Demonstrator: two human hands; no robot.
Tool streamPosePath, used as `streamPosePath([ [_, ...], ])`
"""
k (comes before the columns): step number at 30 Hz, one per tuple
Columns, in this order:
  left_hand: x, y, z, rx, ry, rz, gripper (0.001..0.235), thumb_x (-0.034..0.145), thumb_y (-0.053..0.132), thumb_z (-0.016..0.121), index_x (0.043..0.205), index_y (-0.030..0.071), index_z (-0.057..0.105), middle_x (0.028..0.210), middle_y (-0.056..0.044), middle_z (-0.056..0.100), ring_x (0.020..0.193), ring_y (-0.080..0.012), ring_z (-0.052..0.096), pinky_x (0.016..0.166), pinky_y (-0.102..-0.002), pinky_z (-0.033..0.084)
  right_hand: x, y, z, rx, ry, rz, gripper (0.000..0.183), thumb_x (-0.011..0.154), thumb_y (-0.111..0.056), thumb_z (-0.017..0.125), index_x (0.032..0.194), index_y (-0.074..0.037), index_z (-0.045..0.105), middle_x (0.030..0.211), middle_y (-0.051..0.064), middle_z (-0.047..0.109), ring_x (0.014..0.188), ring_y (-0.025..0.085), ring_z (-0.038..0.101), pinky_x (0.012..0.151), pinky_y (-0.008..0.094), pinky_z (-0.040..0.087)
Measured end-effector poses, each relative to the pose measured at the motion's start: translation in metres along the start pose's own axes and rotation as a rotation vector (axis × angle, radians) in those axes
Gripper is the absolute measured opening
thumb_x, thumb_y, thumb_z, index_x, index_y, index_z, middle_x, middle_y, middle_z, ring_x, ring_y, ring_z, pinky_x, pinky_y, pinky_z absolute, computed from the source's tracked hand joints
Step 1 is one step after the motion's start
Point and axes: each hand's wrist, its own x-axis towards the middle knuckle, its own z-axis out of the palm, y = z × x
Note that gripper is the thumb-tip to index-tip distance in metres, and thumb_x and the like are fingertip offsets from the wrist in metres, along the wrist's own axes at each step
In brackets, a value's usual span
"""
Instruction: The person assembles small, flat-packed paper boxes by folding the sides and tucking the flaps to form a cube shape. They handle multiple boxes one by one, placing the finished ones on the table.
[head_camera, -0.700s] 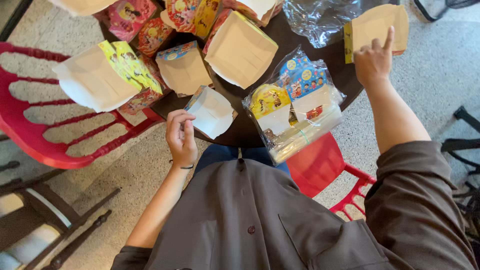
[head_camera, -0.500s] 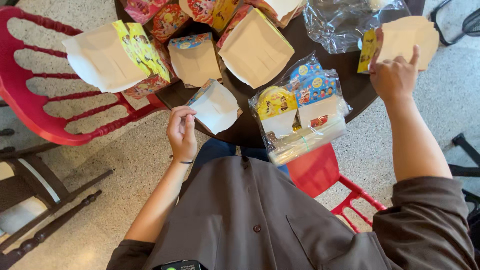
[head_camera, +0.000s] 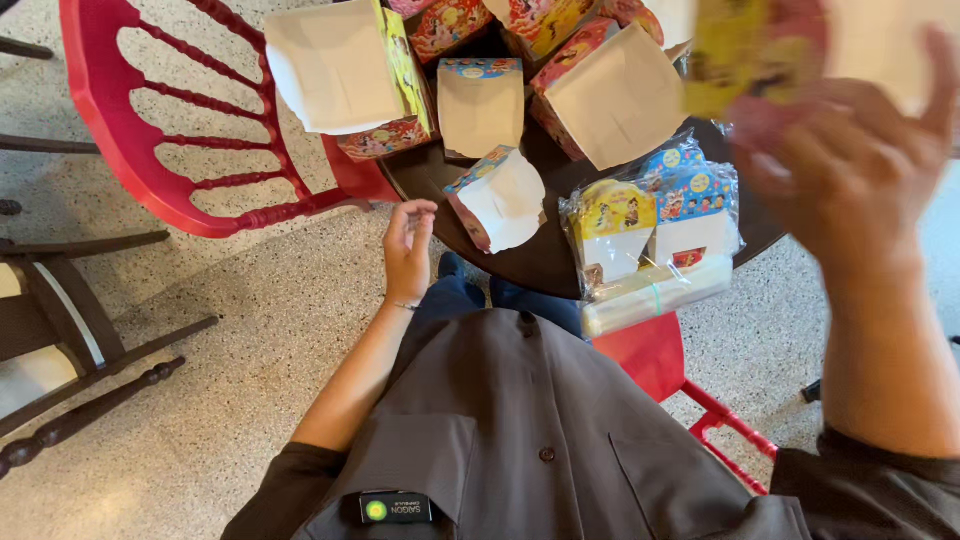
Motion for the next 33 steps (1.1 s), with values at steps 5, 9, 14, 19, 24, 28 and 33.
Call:
streamPosePath([
  [5, 0.033, -0.024, -0.011, -0.178, -0.031, -0.26, 0.056, 0.102, 0.047, 0.049, 0.147, 0.014, 0.044, 0.15, -0.005, 0.052, 0.129, -0.0193, 0.053, 0.104, -0.039, 0.041, 0.069, -0.107, 0.078, 0.146, -0.037, -0.236, 0.011, 0.095, -0.018, 0.077, 0.086, -0.017, 0.071, 0.088, -0.007, 0.069, 0.086, 0.013, 0.065, 0.114, 0.04, 0.044],
  [9, 0.053, -0.049, -0.005, -0.241, -0.053, -0.395, 0.07, 0.101, 0.062, 0.04, 0.157, 0.021, 0.034, 0.159, -0.004, 0.045, 0.143, -0.022, 0.043, 0.115, -0.044, 0.031, 0.068, -0.155, 0.137, 0.238, -0.218, -0.21, 0.009, 0.093, -0.025, 0.071, 0.09, -0.017, 0.07, 0.083, -0.002, 0.067, 0.089, 0.02, 0.066, 0.102, 0.041, 0.046],
  [14, 0.069, -0.066, 0.008, -0.337, -0.114, -0.404, 0.069, 0.1, 0.061, 0.044, 0.156, 0.021, 0.036, 0.157, -0.001, 0.045, 0.146, -0.0195, 0.04, 0.116, -0.045, 0.022, 0.061, -0.148, 0.157, 0.159, -0.317, -0.193, 0.006, 0.097, -0.022, 0.07, 0.093, -0.017, 0.068, 0.083, -0.002, 0.066, 0.094, 0.02, 0.067, 0.113, 0.049, 0.039],
  [19, 0.081, -0.081, 0.013, -0.229, -0.127, -0.317, 0.062, 0.102, 0.053, 0.046, 0.145, 0.009, 0.047, 0.142, -0.006, 0.056, 0.134, -0.0191, 0.049, 0.111, -0.042, 0.034, 0.078, -0.137, 0.168, 0.172, -0.275, -0.207, 0.015, 0.087, -0.023, 0.073, 0.101, -0.017, 0.071, 0.098, -0.001, 0.068, 0.108, 0.024, 0.064, 0.12, 0.056, 0.031],
  [24, 0.093, -0.111, 0.027, -0.069, -0.201, -0.172, 0.062, 0.109, 0.051, 0.037, 0.135, -0.003, 0.055, 0.135, -0.012, 0.062, 0.127, -0.0203, 0.054, 0.113, -0.032, 0.038, 0.081, -0.14, 0.159, 0.152, -0.197, -0.174, 0.033, 0.088, -0.026, 0.077, 0.119, -0.017, 0.07, 0.115, 0.002, 0.067, 0.12, 0.025, 0.061, 0.123, 0.056, 0.027],
  [28, 0.098, -0.12, 0.032, -0.069, -0.188, -0.153, 0.062, 0.109, 0.052, 0.039, 0.136, -0.001, 0.054, 0.136, -0.012, 0.062, 0.128, -0.021, 0.055, 0.113, -0.034, 0.039, 0.055, -0.12, 0.114, 0.301, -0.119, 0.007, 0.037, 0.097, -0.026, 0.077, 0.128, -0.01, 0.064, 0.128, 0.01, 0.063, 0.136, 0.032, 0.056, 0.128, 0.056, 0.024],
  [33, 0.072, -0.111, 0.005, -0.125, -0.128, -0.263, 0.061, 0.106, 0.053, 0.041, 0.145, 0.006, 0.047, 0.134, -0.008, 0.059, 0.123, -0.0205, 0.056, 0.104, -0.036, 0.046, -0.08, -0.079, 0.07, 0.348, -0.002, 0.488, 0.029, 0.101, -0.012, 0.078, 0.127, -0.007, 0.066, 0.131, 0.013, 0.065, 0.135, 0.034, 0.058, 0.13, 0.053, 0.029],
])
